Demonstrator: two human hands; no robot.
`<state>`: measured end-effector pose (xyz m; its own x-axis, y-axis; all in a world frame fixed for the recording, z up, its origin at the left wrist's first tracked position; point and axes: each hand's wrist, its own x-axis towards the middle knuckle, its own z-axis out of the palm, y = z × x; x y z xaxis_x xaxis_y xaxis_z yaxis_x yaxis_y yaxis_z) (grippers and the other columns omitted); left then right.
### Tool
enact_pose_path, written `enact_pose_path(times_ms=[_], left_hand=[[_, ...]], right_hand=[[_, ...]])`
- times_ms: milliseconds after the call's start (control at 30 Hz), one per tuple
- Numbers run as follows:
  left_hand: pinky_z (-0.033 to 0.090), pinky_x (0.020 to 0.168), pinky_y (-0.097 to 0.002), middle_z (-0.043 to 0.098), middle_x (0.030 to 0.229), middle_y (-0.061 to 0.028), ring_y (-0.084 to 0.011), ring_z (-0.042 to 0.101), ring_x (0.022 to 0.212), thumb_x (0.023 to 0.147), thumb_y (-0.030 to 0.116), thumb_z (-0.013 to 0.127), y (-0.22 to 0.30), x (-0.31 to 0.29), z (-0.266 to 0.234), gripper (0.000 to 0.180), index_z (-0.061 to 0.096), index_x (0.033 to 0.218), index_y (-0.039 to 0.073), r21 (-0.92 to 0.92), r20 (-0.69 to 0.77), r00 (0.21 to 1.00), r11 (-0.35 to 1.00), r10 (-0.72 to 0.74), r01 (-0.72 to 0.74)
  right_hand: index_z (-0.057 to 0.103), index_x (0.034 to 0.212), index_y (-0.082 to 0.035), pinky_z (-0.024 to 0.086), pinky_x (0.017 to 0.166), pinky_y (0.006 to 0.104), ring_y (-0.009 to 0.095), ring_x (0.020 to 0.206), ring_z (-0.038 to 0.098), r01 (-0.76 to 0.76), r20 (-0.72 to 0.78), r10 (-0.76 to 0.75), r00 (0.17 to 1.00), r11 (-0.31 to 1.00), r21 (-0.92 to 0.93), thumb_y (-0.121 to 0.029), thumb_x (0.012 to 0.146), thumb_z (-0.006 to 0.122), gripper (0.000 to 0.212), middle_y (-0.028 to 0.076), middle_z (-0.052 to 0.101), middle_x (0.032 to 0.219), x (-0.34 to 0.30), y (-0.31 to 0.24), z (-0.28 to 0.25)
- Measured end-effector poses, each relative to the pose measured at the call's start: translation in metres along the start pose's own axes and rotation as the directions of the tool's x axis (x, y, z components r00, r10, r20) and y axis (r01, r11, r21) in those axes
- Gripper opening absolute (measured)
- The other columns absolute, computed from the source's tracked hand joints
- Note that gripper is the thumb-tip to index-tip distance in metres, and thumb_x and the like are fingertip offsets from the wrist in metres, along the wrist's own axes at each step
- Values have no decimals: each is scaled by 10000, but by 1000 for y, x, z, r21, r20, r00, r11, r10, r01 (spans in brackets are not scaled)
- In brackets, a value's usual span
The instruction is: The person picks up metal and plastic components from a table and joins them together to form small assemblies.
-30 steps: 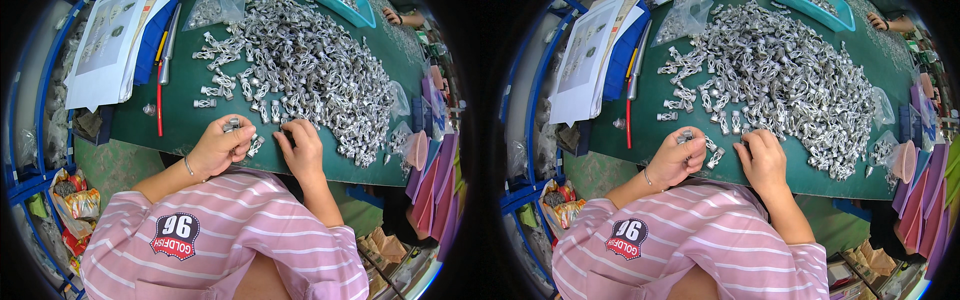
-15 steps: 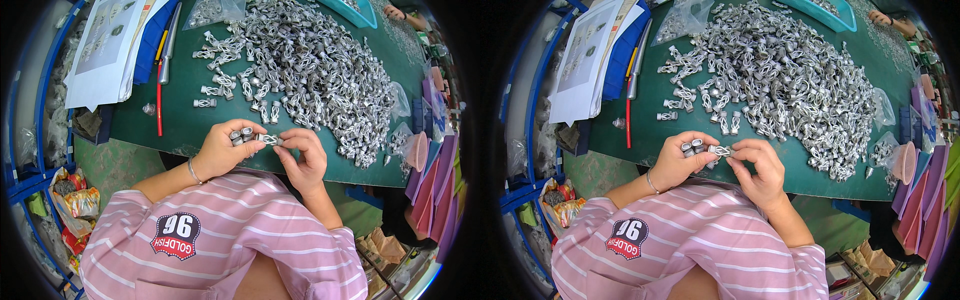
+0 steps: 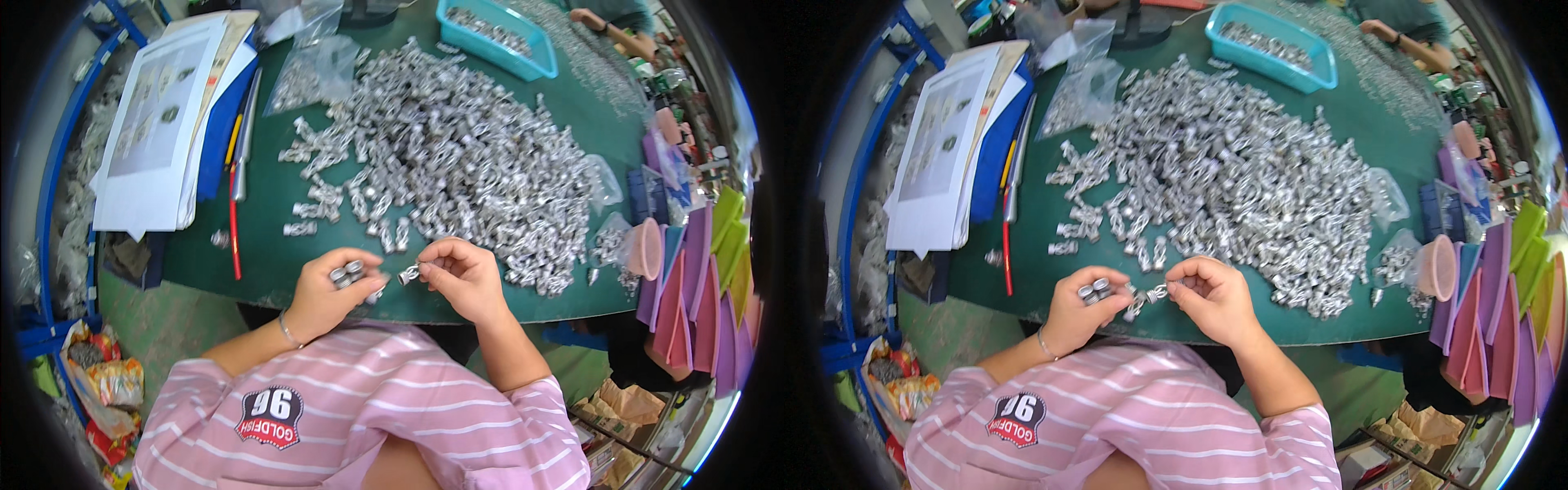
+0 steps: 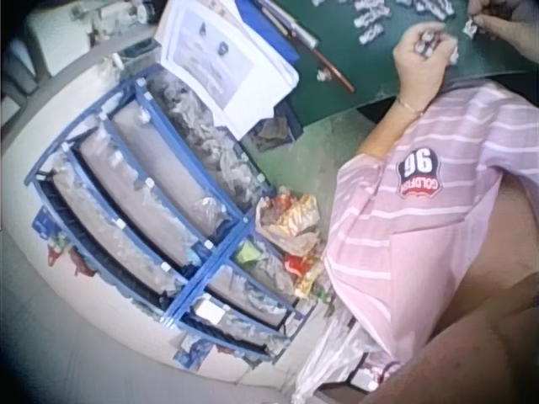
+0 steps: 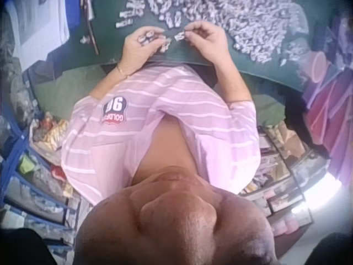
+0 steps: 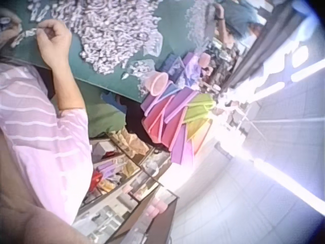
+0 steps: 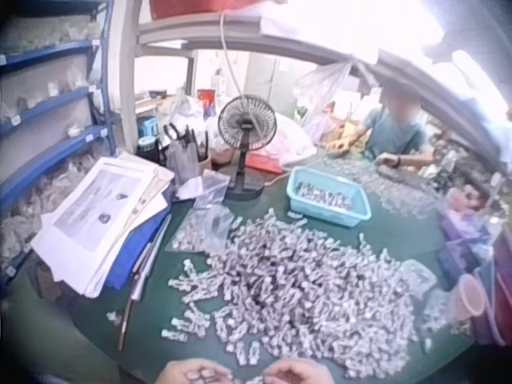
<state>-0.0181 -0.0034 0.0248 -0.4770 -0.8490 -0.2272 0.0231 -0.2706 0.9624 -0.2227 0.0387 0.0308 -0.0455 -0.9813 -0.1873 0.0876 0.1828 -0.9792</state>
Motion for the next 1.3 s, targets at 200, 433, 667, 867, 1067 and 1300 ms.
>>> enact_pose_path(times_ms=[200,433,667,867,1067,1300], left_hand=[[383,463,-171,595,728,-1,-23,480,547,790,41,669,0,0,-5,172,610,946,0,-111,-43,998,993,-46,41],[352,413,-173,595,709,-29,-30,464,503,815,36,634,1,-4,-8,146,586,946,-8,-175,-66,998,985,-24,12],[335,411,-187,556,670,-46,-62,455,495,845,81,602,-6,-2,-21,125,556,937,9,-249,-160,985,968,-68,26],[337,414,-187,558,675,-39,-54,451,500,853,91,605,-6,1,-17,117,572,925,5,-214,-94,993,976,-72,51],[345,432,-174,561,711,-19,-39,451,519,832,47,614,-11,4,-16,194,570,1011,-12,-139,-38,997,988,-73,67],[383,491,-168,612,835,-24,-30,490,581,788,55,679,-4,0,-9,212,594,977,7,-58,60,996,996,-62,66]], right_hand=[[618,823,-3,491,521,248,120,587,588,12,-131,-20,991,998,-63,19,768,585,68,49,608,692,61,-66,-64],[385,1214,103,510,836,322,284,1004,583,404,-427,-276,861,881,246,-18,866,507,388,210,522,1143,126,-120,-98],[604,909,-7,483,606,316,192,737,608,342,239,-245,940,696,-632,-51,804,589,115,69,606,884,56,-40,-17],[584,869,-15,481,664,375,306,792,569,449,305,-396,866,348,-823,-19,689,671,200,119,555,870,27,7,20],[586,881,1,487,613,287,219,720,601,324,42,-404,914,664,-674,-2,740,650,155,112,578,832,17,13,19],[584,968,48,522,671,266,160,794,604,-118,144,56,988,875,470,7,847,573,129,105,605,918,-2,29,23]])
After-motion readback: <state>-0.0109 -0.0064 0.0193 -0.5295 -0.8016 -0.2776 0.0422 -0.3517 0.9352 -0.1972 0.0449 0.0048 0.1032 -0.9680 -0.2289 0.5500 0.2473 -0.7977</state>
